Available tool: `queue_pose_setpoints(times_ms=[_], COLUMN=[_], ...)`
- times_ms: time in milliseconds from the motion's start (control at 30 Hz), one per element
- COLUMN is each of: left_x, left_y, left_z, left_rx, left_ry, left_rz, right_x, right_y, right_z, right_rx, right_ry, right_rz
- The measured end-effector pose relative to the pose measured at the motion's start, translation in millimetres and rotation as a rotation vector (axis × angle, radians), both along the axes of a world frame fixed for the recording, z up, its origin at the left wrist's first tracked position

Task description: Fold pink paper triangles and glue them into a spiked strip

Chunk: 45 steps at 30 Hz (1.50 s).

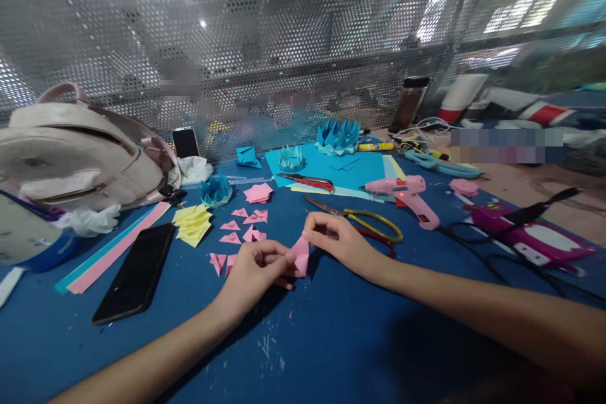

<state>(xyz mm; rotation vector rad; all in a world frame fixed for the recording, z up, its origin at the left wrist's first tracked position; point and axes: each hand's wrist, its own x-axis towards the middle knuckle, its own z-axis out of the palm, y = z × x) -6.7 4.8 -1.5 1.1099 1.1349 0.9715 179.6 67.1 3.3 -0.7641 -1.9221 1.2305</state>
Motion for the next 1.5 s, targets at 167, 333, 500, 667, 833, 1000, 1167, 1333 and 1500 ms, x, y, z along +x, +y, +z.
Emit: queue_pose_setpoints(times_ms=[167, 333, 500, 667, 833, 1000, 1167, 1333, 1500], left_x=[-1.6, -1.4, -0.7, 0.4, 1.3, 1.4, 1.3, 1.7, 2.5], left_y=[1.1, 1.2, -0.6, -1.1, -0.6, 0.1, -1.1, -1.9, -2.2], left_z=[-1.2, -1.0, 0.1, 0.1, 0.2, -2.4, -2.1, -0.3, -1.3], left_rx=[-0.008, -0.029, -0.029, -0.036, -0.039, -0.007, -0.014, 0.0, 0.02], left_ry=[-0.01, -0.03, -0.028, -0.036, -0.018, -0.024, -0.053, -0.047, -0.028], left_rz=[0.039, 0.058, 0.08, 0.107, 0.108, 0.091, 0.11, 0.102, 0.093], right_x=[1.1, 0.4, -0.4, -0.2, -0.3, 0.4, 1.1, 0.3, -1.3], right_y=[-2.7, -1.5, 0.6, 2.2, 2.0, 0.6, -1.8, -1.5, -1.8], right_z=[-3.7, -3.7, -1.7, -4.2, -4.6, -4.3, -1.7, -0.9, -2.8], right_rx=[-0.003, 0.001, 0.011, 0.006, 0.005, 0.042, 0.055, 0.013, -0.041], right_ry=[-0.079, -0.114, -0.108, -0.101, -0.107, -0.127, -0.134, -0.136, -0.063], right_rz=[0.008, 0.007, -0.017, -0.026, -0.033, -0.022, -0.008, 0.004, 0.03])
